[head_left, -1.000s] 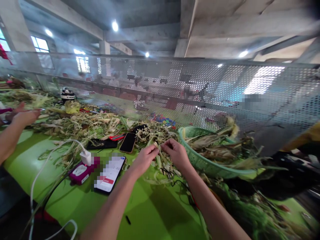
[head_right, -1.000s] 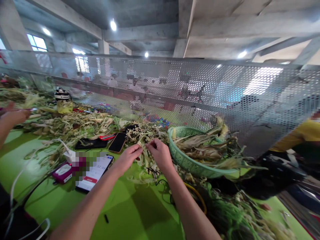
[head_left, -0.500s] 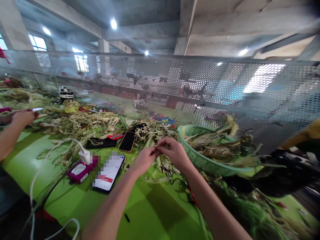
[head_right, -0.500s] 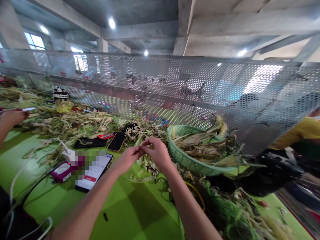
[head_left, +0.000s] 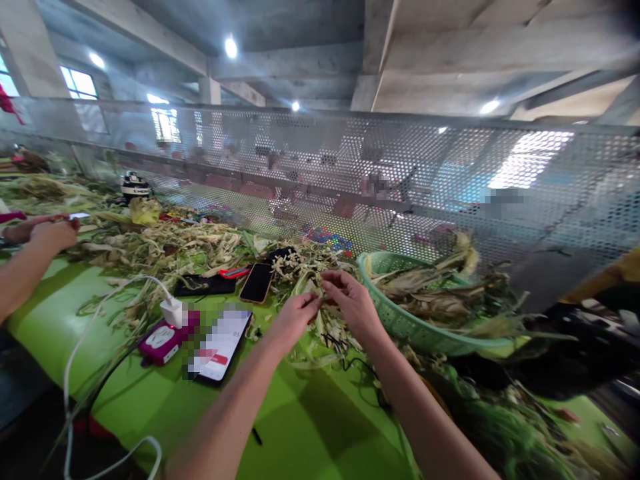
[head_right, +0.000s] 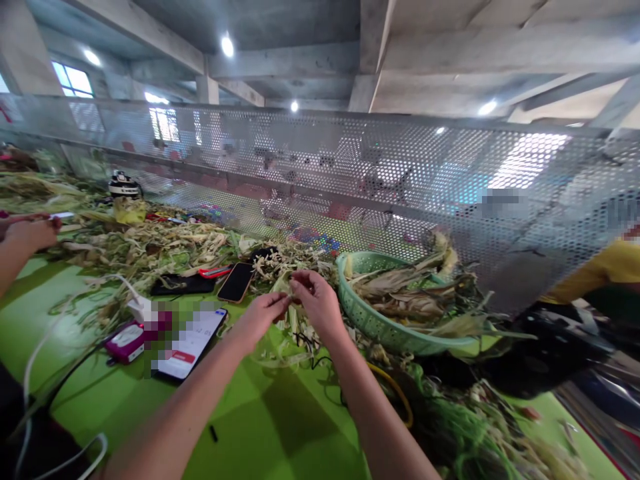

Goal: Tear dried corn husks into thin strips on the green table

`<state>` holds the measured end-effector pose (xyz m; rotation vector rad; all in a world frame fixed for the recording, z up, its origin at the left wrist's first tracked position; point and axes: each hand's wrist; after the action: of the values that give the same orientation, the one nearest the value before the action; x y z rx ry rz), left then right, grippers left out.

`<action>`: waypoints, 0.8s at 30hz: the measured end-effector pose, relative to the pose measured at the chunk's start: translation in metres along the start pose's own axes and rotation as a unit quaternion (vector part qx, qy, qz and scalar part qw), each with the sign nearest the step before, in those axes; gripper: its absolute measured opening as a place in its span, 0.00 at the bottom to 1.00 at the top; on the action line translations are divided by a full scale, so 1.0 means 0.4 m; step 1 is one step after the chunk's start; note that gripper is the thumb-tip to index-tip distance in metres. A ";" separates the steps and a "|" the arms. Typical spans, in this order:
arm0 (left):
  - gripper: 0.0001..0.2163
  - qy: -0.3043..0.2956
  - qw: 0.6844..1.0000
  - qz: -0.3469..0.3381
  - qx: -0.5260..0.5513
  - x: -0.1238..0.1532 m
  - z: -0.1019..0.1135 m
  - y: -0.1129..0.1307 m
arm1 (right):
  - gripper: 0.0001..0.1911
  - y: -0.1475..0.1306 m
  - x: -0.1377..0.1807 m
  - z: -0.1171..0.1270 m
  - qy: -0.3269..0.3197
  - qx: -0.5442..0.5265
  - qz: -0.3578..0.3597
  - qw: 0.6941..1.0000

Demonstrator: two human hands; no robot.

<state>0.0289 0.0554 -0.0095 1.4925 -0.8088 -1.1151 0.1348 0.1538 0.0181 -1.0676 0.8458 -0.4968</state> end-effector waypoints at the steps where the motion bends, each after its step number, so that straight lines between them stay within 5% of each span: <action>1: 0.15 0.026 0.999 0.014 0.038 -0.003 0.000 -0.003 | 0.17 0.000 -0.002 0.002 0.016 -0.015 0.007 1.000; 4: 0.14 0.089 0.988 0.040 0.116 -0.009 0.002 -0.007 | 0.18 0.008 -0.006 0.008 0.029 -0.015 0.009 0.999; 9: 0.14 0.099 0.976 0.057 0.183 -0.008 0.010 0.001 | 0.15 0.017 -0.001 0.006 -0.087 0.084 -0.007 0.993; 17: 0.12 0.096 0.992 0.003 0.083 -0.012 0.027 0.002 | 0.12 0.002 0.009 0.012 -0.098 0.156 0.054 0.981; 24: 0.12 0.097 0.986 0.032 0.133 -0.016 0.020 0.001 | 0.12 0.009 0.003 0.012 -0.089 0.126 0.044 0.987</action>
<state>0.0193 0.0586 -0.0078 1.7532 -0.8865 -0.8211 0.1392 0.1569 0.0154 -0.8252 0.6498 -0.4157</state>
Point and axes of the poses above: each hand's wrist, its own x-axis away from the middle knuckle, its own z-axis out of the back of the hand, y = z × x, and after that the axes turned 2 degrees about -x, right-handed
